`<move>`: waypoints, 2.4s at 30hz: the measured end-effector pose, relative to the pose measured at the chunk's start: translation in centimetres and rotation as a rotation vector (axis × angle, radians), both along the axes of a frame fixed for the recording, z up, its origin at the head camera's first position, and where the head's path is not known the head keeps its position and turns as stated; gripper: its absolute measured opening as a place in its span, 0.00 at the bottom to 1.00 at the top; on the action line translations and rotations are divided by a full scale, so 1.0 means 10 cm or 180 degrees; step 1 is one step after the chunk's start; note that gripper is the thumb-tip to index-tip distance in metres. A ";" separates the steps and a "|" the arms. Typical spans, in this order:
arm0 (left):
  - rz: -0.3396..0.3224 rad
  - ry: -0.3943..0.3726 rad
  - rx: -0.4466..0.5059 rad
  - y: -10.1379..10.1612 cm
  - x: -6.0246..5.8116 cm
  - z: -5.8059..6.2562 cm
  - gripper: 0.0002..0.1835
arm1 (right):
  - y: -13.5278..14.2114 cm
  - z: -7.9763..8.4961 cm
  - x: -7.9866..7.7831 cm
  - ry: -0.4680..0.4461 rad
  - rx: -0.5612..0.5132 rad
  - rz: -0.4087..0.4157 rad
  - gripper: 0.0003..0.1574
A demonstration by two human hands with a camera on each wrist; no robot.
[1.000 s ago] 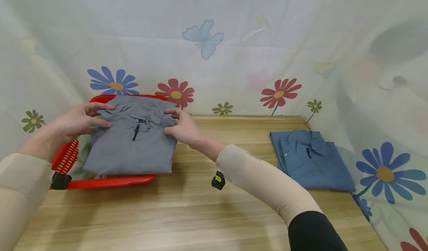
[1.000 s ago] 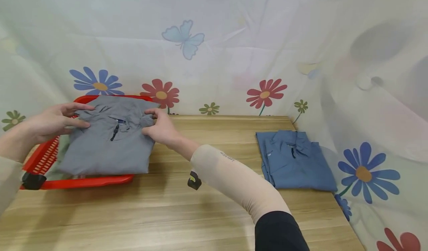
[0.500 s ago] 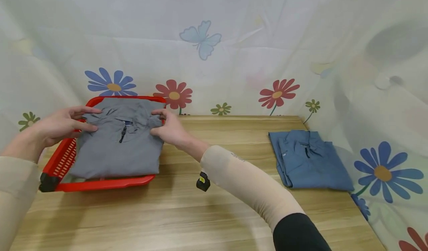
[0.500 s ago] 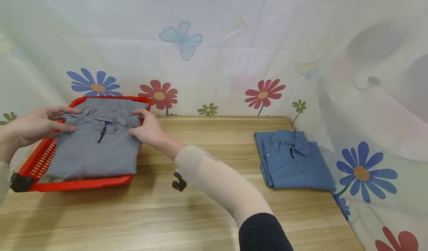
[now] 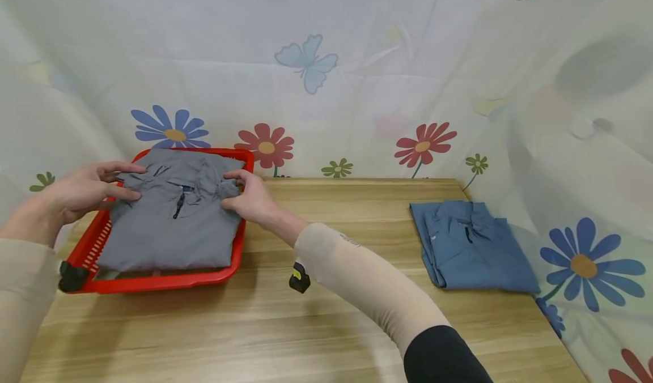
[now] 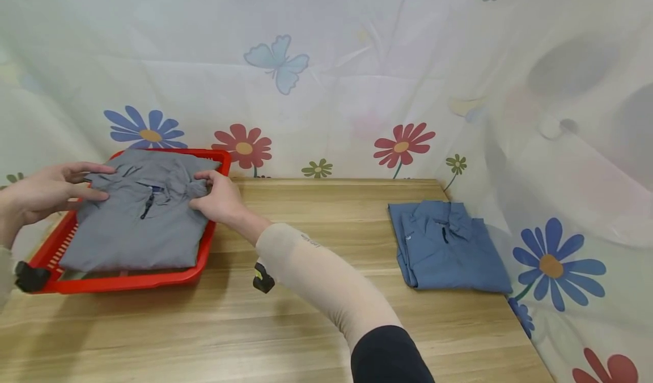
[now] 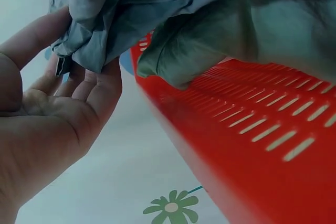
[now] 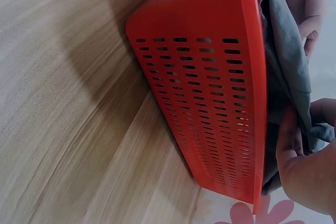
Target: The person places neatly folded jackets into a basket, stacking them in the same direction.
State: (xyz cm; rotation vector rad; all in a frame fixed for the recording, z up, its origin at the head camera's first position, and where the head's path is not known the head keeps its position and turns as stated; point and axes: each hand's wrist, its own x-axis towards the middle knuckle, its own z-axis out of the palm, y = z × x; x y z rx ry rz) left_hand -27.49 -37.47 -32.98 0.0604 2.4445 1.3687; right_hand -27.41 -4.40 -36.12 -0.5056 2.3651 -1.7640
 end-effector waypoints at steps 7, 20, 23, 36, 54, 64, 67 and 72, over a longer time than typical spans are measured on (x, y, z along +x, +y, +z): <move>0.0037 -0.0003 -0.0160 0.02 0.03 -0.03 0.38 | 0.00 -0.04 -0.02 0.0004 0.0035 0.0075 0.35; 0.0090 0.0197 -0.1032 0.09 0.02 -0.01 0.46 | 0.22 -0.07 -0.13 0.0112 0.0279 0.0089 0.35; 0.0141 0.0234 -0.1111 0.11 0.03 -0.01 0.48 | 0.28 -0.09 -0.13 0.0107 0.0314 0.0094 0.32; 0.0061 0.0560 -0.1256 0.46 0.13 0.10 0.40 | 0.62 -0.25 -0.13 0.0190 0.0391 0.0240 0.25; -0.0406 0.0828 -0.1189 1.11 0.38 0.15 0.29 | 1.18 -0.46 0.11 0.0705 0.1313 0.0603 0.16; -0.0540 0.0867 -0.1084 1.41 0.47 0.08 0.26 | 1.58 -0.49 0.22 0.1078 0.1755 0.0871 0.13; -0.0577 0.0880 -0.1087 1.48 0.51 0.05 0.26 | 1.69 -0.49 0.26 0.1116 0.1867 0.0900 0.14; -0.0614 0.0910 -0.1065 1.56 0.59 0.02 0.25 | 1.88 -0.52 0.35 0.1128 0.1906 0.0926 0.13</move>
